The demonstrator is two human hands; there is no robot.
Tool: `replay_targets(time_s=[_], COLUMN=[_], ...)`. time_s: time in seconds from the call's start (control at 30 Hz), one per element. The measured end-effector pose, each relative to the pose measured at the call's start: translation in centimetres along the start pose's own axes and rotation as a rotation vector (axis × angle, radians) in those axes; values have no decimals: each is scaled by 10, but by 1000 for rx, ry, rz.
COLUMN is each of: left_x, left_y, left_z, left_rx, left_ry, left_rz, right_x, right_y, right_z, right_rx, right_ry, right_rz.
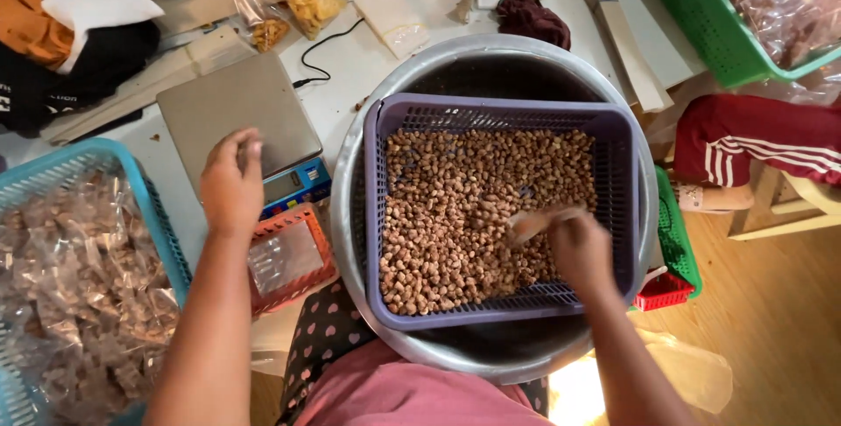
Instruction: Scooping peanuts into small plastic bags, weighing them on a digital scale, and organizing them into a crate.
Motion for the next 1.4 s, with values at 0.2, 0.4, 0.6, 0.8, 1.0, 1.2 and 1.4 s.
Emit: replay_targets(time_s=[0.2,0.4,0.6,0.8,1.0,1.2,1.4], left_x=[-25,40,108,60,-42,-107,-178], left_y=[16,-11,-17,10,-3,-35,-65], left_z=[-33,-125,-157,-132,-108,-109,-136], left_rx=[-142,403,382,-81,64,388,748], left_ry=[-256,100,167,266,656,701,460], left_rz=[285,589,627,145,-990,-1294,-1202], right_x=[-56,-8,37,67,66,69,89], right_y=[-80,-94,-79,-53,-36,-20,-1], right_z=[-35,-32,-12,-4,6,13,21], right_rx=[323,401,312,213,167,146,139], right_ry=[-355,-539,-451,-392,-335,-303,-303], right_rz=[172,272,527,593,633,567,546])
Point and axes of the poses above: each hand's wrist, its own z-axis towards the middle knuckle, its own y-axis out of the back of the hand, x = y × z, the point moved 9 cm from there along z, towards the middle knuckle, and after that the axes turned 8 degrees about -x, right-handed, at the moved point
